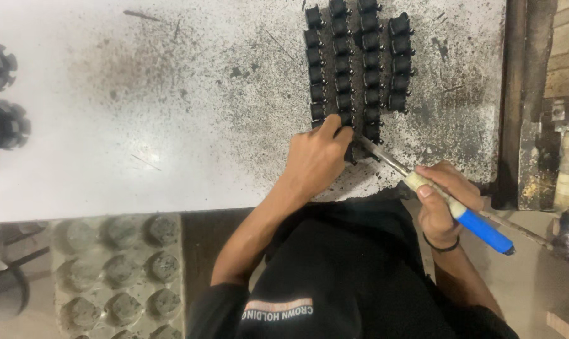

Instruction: The person solders small black electronic components arranged in rows on a workbench, holding each component steady with one hand while applying a soldering iron with the other. Around the middle of the episode they return one iron to a rack of irons and pick up another, then continue soldering the remaining components.

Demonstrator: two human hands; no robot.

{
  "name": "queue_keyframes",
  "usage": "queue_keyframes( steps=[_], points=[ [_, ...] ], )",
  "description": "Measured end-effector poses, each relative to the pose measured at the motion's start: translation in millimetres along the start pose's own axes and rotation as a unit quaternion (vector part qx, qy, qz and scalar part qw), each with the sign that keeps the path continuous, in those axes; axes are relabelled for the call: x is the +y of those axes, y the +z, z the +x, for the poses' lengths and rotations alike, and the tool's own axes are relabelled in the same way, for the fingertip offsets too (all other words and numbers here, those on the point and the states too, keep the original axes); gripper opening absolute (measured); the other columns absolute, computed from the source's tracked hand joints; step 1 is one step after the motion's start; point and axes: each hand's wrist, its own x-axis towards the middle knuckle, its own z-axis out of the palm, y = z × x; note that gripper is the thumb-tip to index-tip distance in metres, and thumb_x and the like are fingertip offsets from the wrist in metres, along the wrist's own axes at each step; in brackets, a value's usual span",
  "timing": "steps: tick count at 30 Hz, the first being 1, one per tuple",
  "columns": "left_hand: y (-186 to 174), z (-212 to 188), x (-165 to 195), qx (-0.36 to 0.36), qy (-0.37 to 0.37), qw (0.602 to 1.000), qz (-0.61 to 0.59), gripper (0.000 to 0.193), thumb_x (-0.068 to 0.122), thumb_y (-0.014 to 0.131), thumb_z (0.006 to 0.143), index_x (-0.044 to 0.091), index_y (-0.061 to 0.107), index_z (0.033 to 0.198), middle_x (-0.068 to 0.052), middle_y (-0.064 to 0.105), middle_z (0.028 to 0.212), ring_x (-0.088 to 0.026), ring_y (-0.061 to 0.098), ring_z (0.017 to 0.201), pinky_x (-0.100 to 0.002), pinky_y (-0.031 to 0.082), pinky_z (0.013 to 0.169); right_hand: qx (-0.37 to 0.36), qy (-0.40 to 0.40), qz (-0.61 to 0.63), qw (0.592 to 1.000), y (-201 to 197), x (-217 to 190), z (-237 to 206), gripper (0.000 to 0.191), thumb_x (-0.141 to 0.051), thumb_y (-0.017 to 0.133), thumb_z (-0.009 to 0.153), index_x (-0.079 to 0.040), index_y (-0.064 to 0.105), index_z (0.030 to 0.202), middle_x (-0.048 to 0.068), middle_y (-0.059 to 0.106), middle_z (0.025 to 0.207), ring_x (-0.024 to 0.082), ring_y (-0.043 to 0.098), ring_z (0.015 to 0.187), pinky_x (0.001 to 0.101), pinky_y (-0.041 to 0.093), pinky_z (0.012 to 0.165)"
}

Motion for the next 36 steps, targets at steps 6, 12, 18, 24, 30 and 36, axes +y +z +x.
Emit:
queue_keyframes(
  steps=[6, 12, 18, 24, 30, 36],
  points=[
    [-15, -2, 6, 0.044, -0.008, 0.999, -0.015, 0.01, 0.006, 0.071, 0.088, 0.008, 0.067, 0.098, -0.008, 0.056, 0.094, -0.028, 0.069, 0.077, -0.04, 0.055, 0.059, 0.105, 0.1, 0.203, 0.968, -14, -3, 6, 0.032, -0.014, 0.062, 0.091, 0.012, 0.068, 0.11, 0.018, 0.07, 0.094, 0.024, 0.067, 0.073, 0.0318, 0.055, 0.067],
    [-31, -24, 17, 0.039, 0.014, 0.999, -0.021, 0.025, 0.003, 0.072, 0.087, 0.006, 0.069, 0.112, -0.007, 0.058, 0.1, -0.025, 0.069, 0.083, -0.038, 0.056, 0.061, 0.036, 0.01, 0.072, 0.997, -15, 4, -21, 0.035, -0.013, 0.063, 0.086, 0.014, 0.069, 0.107, 0.016, 0.065, 0.076, 0.016, 0.057, 0.059, 0.0246, 0.04, 0.057],
    [-19, -26, 17, 0.016, 0.003, 0.999, -0.028, 0.023, 0.005, 0.072, 0.085, 0.006, 0.071, 0.109, -0.007, 0.061, 0.101, -0.024, 0.07, 0.081, -0.036, 0.056, 0.057, 0.024, 0.043, 0.029, 0.998, -12, 3, -31, 0.033, -0.013, 0.061, 0.088, 0.014, 0.068, 0.106, 0.018, 0.065, 0.079, 0.017, 0.056, 0.061, 0.0244, 0.041, 0.058],
    [-12, -28, 13, 0.007, -0.006, 0.999, -0.044, 0.02, 0.007, 0.073, 0.083, 0.007, 0.071, 0.103, -0.008, 0.062, 0.098, -0.027, 0.07, 0.08, -0.04, 0.057, 0.059, 0.016, 0.005, -0.009, 1.0, -6, -7, -25, 0.029, -0.012, 0.06, 0.091, 0.015, 0.066, 0.102, 0.023, 0.068, 0.089, 0.022, 0.063, 0.07, 0.028, 0.047, 0.065],
    [-7, -23, 13, -0.059, -0.003, 0.998, -0.032, 0.013, 0.007, 0.072, 0.085, 0.005, 0.069, 0.098, -0.01, 0.061, 0.094, -0.029, 0.07, 0.078, -0.041, 0.057, 0.06, -0.011, 0.014, -0.023, 1.0, -8, -10, -20, 0.034, -0.01, 0.059, 0.082, 0.015, 0.068, 0.103, 0.018, 0.065, 0.075, 0.019, 0.059, 0.061, 0.0264, 0.044, 0.058],
    [-14, -27, 15, -0.036, -0.004, 0.997, -0.073, 0.028, 0.005, 0.071, 0.084, 0.002, 0.072, 0.112, -0.011, 0.06, 0.097, -0.029, 0.069, 0.073, -0.039, 0.058, 0.06, 0.039, 0.068, 0.06, 0.995, -6, -6, -27, 0.031, -0.009, 0.061, 0.087, 0.016, 0.069, 0.103, 0.021, 0.066, 0.082, 0.021, 0.058, 0.067, 0.0268, 0.043, 0.065]
  ],
)
